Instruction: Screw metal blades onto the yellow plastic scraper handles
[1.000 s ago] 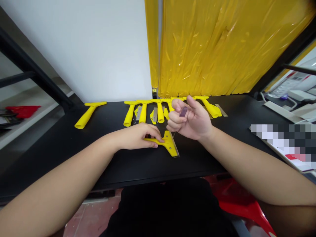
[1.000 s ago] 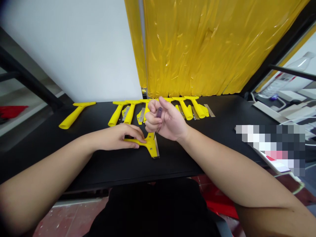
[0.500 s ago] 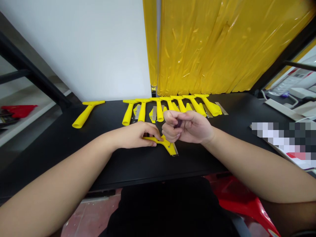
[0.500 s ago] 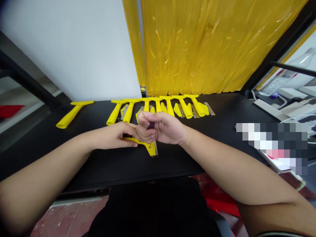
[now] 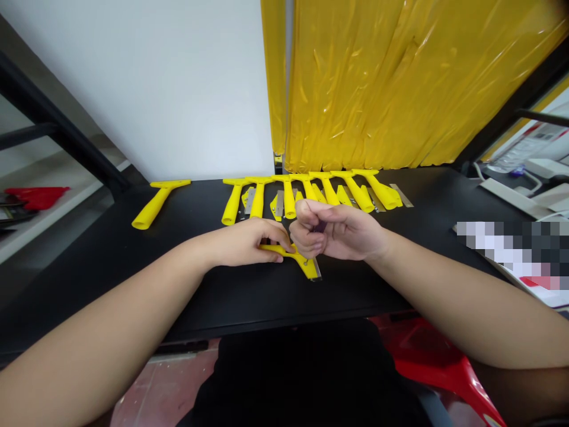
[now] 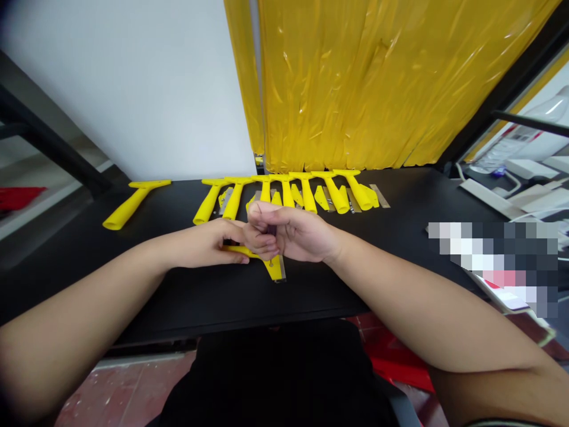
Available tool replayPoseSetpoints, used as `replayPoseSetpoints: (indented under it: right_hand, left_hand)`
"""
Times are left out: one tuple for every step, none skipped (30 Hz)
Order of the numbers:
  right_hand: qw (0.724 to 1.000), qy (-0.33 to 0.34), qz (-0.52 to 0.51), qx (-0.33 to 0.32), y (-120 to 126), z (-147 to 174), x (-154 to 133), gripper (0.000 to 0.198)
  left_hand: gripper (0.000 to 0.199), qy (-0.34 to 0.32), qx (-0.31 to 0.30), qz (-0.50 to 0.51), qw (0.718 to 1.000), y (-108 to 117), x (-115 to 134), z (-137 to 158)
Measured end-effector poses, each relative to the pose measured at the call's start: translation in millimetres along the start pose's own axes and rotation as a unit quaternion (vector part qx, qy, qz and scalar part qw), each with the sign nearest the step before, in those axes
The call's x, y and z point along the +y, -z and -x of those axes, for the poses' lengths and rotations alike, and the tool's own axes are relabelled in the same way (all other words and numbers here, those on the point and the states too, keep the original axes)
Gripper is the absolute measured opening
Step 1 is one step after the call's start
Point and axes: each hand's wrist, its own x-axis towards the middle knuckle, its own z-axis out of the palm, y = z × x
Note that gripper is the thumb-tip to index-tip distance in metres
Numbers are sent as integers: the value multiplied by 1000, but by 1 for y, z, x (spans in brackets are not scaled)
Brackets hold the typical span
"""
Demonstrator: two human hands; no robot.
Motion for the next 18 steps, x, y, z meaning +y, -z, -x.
replayPoseSetpoints:
  right_hand:
    - [1000,2,0,0,0,0,0,27]
    - [1000,2,3,-1,-1,0,-1,27]
    - [1000,0,7,-4,-1,0,-1,28]
    - [1000,-3,13,-8,0,0,0,30]
    - [1000,-4,20,-13,0,0,0,31]
    - [999,-3,28,-18,0,0,1,32]
    - [999,-2,36,-23,1,-1,2,33]
    - [999,3,45,-29,2,-1,3,34]
    - [998,9,57,-34,3,-1,4,34]
    - [996,23,74,-38,4,-1,5,33]
    - [993,43,100,-40,5,-2,5,32]
    - [988,71,134,-40,6,-2,5,31]
    - [978,107,178,-37,8,-1,4,30]
    - [962,147,229,-27,10,-1,1,28]
    - [941,186,283,-12,11,0,-2,27]
    - [915,221,336,8,13,2,-5,27]
    - [889,248,383,29,15,3,-9,27]
    - [866,267,420,45,16,5,-13,28]
  left_hand:
    - [25,-2,2,3,1000,0,0,0]
    - [25,-3,1,6,1000,0,0,0]
    - [25,-3,-1,10,1000,0,0,-1]
    - [25,-3,-4,14,1000,0,1,-1]
    - [25,-2,-7,18,1000,0,1,-1]
    - [24,0,-10,22,1000,0,2,-2]
    - [24,1,-12,25,1000,1,4,-2]
    - [24,2,-14,27,1000,1,5,-2]
    - [23,2,-17,27,999,1,7,-2]
    - [23,2,-21,24,999,2,8,-2]
    - [23,2,-23,19,1000,2,9,-2]
    - [23,3,-24,11,1000,2,10,-2]
    - [22,6,-24,2,1000,3,11,-2]
    - [22,9,-24,-7,1000,3,11,-2]
    - [21,11,-24,-13,1000,3,11,-2]
    - [21,10,-25,-17,999,3,10,-2]
    - [21,7,-27,-20,999,3,9,-2]
    - [22,3,-29,-21,999,3,9,-2]
